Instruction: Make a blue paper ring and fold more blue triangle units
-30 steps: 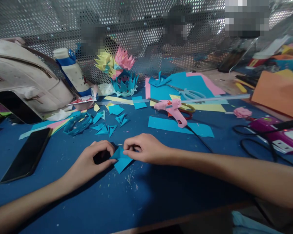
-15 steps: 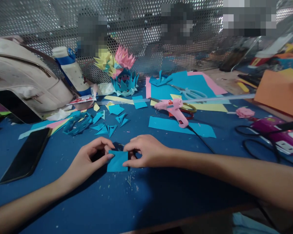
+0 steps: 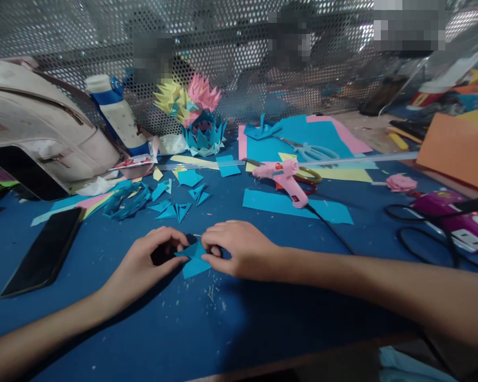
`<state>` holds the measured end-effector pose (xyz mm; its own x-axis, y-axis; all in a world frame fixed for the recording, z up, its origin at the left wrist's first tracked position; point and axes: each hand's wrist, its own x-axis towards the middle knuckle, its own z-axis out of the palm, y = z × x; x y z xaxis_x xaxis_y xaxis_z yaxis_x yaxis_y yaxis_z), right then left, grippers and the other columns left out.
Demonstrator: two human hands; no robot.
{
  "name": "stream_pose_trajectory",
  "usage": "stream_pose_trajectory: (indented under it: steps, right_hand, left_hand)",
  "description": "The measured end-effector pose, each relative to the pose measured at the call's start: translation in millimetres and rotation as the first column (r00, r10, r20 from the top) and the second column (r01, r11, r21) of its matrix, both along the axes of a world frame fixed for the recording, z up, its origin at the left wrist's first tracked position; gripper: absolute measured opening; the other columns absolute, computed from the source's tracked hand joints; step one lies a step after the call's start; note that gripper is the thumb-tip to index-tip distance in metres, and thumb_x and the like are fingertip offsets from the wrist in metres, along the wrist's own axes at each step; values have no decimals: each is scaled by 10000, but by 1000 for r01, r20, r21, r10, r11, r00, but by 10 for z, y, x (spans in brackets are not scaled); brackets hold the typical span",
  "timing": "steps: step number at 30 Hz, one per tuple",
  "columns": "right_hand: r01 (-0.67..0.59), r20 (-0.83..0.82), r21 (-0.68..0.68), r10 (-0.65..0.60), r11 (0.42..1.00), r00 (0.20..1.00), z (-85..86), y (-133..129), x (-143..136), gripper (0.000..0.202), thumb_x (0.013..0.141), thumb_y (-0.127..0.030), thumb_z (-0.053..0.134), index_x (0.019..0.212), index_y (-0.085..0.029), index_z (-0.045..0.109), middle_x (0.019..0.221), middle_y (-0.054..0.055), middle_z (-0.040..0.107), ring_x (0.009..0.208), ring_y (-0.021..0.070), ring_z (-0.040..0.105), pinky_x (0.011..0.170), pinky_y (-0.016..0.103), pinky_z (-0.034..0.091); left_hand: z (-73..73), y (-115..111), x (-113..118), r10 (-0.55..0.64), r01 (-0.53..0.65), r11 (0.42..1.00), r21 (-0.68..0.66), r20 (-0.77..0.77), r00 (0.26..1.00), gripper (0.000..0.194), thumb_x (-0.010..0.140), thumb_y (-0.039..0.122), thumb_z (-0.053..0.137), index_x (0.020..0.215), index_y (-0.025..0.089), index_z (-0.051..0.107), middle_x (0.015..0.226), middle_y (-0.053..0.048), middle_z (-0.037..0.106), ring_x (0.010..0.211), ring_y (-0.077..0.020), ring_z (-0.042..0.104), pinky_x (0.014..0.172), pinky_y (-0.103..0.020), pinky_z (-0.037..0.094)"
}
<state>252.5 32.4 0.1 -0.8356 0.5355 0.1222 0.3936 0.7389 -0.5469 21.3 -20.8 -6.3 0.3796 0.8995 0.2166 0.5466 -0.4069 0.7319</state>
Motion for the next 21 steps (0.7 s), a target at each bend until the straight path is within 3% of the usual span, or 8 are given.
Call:
stream_pose_trajectory:
  steps: [3,7,10,14,17,21]
  right_hand:
    - [9,13,60,-9,998,1000,-3,-12,5,56,912,-236,596,903,-180,591,836,8,623,742,141,537,666,259,350]
    - [-67,-61,147,76,987,995,-20,41,46,148,975,-246,546,1086,-194,630,1027,48,674,910,158,602,770,264,427]
    - [-200,-71,287,229,937,971,-24,99,89,216,1028,-215,445,1111,-199,644,1120,45,698,1004,159,602,848,290,424]
    - [-317,-5,437,354,842,935,-31,149,135,342,1078,-248,315,1184,-201,637,1179,33,711,1064,163,588,818,318,411]
    - [-340,-3,457,384,822,923,-37,174,158,418,1095,-254,240,1220,-199,634,1198,37,711,1096,154,579,826,319,419]
    - [-366,-41,416,419,833,907,-38,200,173,430,1096,-300,244,1237,-166,627,1213,55,706,1111,166,580,826,333,432]
  left_hand:
    - [6,18,-19,-39,44,996,83,-68,997,186,867,63,699,947,210,617,826,45,619,779,-147,531,720,-267,351]
    - [10,3,-36,-105,141,967,212,-171,980,43,969,160,619,945,194,613,868,16,643,814,-168,509,737,-305,311]
    - [12,-23,-59,-172,234,933,275,-232,957,172,1052,212,466,1002,189,629,951,-17,671,877,-184,523,779,-332,321]
    - [21,-39,-114,-262,372,848,378,-312,913,326,1096,204,307,1140,150,625,1120,-64,690,1030,-194,558,898,-351,361]
    - [30,-37,-158,-296,456,785,420,-391,871,325,1086,162,318,1175,115,626,1153,-95,690,1072,-205,575,926,-356,382]
    - [39,-24,-185,-326,486,763,426,-396,858,330,1080,148,328,1183,91,636,1158,-116,695,1082,-214,596,929,-356,430]
